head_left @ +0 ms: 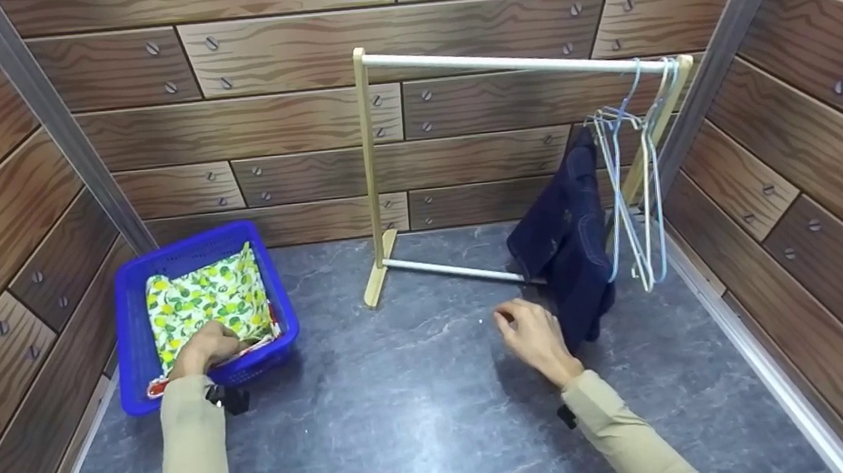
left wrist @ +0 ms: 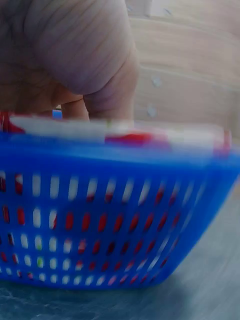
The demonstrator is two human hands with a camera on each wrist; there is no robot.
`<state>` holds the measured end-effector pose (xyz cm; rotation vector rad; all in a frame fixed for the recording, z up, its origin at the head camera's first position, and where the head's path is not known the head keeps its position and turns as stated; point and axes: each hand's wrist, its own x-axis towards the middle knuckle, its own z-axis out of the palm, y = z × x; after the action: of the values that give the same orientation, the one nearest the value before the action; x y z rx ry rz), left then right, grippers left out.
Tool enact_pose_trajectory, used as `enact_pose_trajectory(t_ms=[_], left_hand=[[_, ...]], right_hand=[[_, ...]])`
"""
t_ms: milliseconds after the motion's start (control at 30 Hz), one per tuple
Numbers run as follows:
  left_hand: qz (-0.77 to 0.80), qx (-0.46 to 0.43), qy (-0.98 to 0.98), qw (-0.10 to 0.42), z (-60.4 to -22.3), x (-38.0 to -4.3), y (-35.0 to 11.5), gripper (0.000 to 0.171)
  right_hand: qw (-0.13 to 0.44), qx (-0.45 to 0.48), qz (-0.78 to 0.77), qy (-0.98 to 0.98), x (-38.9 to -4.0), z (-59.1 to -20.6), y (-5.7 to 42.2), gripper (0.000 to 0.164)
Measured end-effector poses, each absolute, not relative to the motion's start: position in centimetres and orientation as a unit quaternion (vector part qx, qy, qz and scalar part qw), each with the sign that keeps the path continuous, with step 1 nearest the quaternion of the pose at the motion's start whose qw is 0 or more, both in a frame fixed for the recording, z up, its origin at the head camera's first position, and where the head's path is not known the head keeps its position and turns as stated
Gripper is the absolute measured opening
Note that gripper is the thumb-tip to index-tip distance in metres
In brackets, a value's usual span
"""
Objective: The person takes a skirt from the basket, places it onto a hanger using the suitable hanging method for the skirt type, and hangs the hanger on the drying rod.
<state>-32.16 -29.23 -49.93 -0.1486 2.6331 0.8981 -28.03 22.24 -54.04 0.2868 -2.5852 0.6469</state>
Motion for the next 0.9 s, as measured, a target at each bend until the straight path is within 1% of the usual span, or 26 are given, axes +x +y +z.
enact_pose_trajectory(t_ms=[133, 267, 333, 400, 567, 667, 767, 833, 900], left_hand=[[0.307, -0.06, 0.936, 0.159, -50.1, -31.9, -29.4, 0.034], [0.279, -0.079, 0.951, 0.106, -50.3, -31.4, -29.5, 0.019], [0.271, -0.092, 0.955, 0.073, -50.3, -31.1, -29.5, 0.023], [0.268, -0.103, 0.957, 0.028, -50.1, -31.0, -29.5, 0.03], [0.271, -0.13, 0.947, -0.115, -48.5, -31.0, -28.5, 0.04], [0.283, -0.136, 0.931, -0.188, -47.1, -30.9, -27.2, 0.039], [0.3, -0.14, 0.913, -0.238, -45.6, -30.7, -25.5, 0.036], [0.314, -0.136, 0.905, -0.253, -44.4, -30.5, -24.4, 0.034], [0.329, -0.129, 0.9, -0.254, -43.1, -30.3, -23.3, 0.031]], right_hand=[[0.227, 0.109, 0.233, -0.939, -28.1, -54.2, 22.1, 0.011], [0.221, 0.113, 0.237, -0.939, -28.1, -54.3, 22.0, 0.011], [0.218, 0.112, 0.239, -0.94, -28.0, -54.3, 22.0, 0.011], [0.216, 0.11, 0.241, -0.94, -28.0, -54.3, 22.0, 0.012], [0.215, 0.109, 0.244, -0.939, -28.1, -54.2, 21.9, 0.012], [0.214, 0.107, 0.245, -0.94, -28.1, -54.0, 21.6, 0.012], [0.211, 0.109, 0.248, -0.939, -28.1, -53.9, 21.4, 0.012], [0.211, 0.11, 0.252, -0.938, -28.1, -53.8, 21.2, 0.011], [0.211, 0.111, 0.254, -0.937, -28.1, -53.7, 21.0, 0.011]])
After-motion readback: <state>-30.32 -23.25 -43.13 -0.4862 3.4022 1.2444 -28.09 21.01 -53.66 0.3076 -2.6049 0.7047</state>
